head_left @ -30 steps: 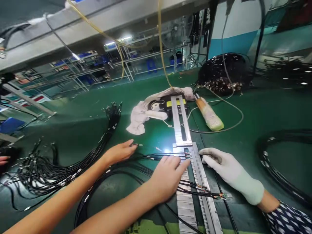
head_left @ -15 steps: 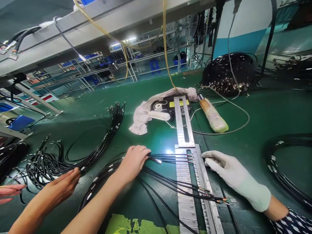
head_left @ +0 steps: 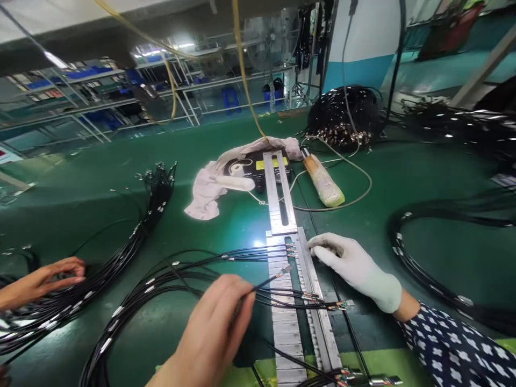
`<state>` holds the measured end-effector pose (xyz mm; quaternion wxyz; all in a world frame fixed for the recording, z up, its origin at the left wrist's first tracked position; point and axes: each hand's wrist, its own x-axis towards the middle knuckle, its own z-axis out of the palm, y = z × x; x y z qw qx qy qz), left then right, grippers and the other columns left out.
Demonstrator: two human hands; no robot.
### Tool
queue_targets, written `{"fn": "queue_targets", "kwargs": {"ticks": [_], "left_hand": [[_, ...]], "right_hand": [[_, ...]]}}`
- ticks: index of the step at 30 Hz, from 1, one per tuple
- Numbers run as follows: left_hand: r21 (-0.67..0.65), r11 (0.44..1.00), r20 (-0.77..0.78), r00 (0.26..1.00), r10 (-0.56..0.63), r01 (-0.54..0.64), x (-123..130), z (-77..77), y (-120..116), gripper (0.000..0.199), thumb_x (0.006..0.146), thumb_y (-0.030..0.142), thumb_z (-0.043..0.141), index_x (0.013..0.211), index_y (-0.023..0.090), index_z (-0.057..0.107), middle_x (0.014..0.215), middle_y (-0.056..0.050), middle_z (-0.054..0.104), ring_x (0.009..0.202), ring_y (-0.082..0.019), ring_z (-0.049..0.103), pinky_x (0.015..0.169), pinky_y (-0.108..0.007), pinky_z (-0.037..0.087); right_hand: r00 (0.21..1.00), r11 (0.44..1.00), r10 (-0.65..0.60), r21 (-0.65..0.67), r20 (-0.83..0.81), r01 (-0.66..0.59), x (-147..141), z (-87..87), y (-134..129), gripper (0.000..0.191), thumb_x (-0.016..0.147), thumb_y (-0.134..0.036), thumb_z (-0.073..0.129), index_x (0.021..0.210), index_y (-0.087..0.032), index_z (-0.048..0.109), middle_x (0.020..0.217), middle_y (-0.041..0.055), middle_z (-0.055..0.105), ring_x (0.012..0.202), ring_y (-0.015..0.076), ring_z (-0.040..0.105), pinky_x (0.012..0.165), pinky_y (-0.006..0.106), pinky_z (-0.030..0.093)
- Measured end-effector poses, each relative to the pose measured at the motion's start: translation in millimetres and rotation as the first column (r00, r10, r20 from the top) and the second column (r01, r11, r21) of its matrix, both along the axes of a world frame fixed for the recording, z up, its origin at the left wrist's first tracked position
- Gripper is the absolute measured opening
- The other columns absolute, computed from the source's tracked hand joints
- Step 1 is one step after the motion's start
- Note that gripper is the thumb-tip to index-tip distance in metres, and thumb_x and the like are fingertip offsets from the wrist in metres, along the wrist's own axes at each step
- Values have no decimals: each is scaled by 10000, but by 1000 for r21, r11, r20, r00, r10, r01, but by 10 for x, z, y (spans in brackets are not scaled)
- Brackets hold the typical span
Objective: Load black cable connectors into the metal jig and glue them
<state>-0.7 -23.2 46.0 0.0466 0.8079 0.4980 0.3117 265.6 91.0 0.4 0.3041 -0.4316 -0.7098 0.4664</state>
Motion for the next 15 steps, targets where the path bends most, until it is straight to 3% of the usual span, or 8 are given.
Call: {"fn": "queue_targets", "kwargs": {"ticks": [3, 6, 11, 15], "left_hand": [[-118, 993, 117, 993, -13, 27, 193, -63, -77, 161, 930, 129, 517, 1070, 209, 526, 918, -29, 588, 828, -119, 579, 723, -197, 492], [-209, 977, 202, 979, -2, 45, 311, -121, -123, 142, 931, 135, 503, 1022, 242, 520, 871, -9, 588, 771, -118, 577, 682, -207, 502], [-321, 937, 287, 957, -46, 141, 425, -196, -228, 130, 916, 140, 513, 975, 256, 506, 782, 7, 572, 662, -117, 558, 580, -210, 508], [-340, 920, 378, 924, -56, 194, 480, -217, -279, 391, 923, 143, 504, 1291, 253, 429, 772, 7, 571, 635, -112, 567, 587, -193, 536]], "right_hand": [[986, 983, 157, 109, -61, -150, -95, 224, -120, 194, 923, -294, 519, 829, -209, 666, 913, 32, 655, 856, 188, 601, 794, 313, 476], [968, 969, 234, 103, -86, -225, -225, 374, -229, 258, 912, -232, 508, 661, -200, 559, 772, -1, 561, 726, 149, 516, 699, 287, 424], [942, 959, 279, 12, -184, -281, -314, 365, -265, 330, 935, -295, 489, 623, -194, 446, 659, -39, 413, 660, 124, 408, 628, 267, 334], [906, 932, 336, -45, -257, -359, -294, 323, -252, 372, 947, -369, 468, 622, -195, 419, 660, -37, 386, 651, 125, 372, 623, 269, 325]]}}
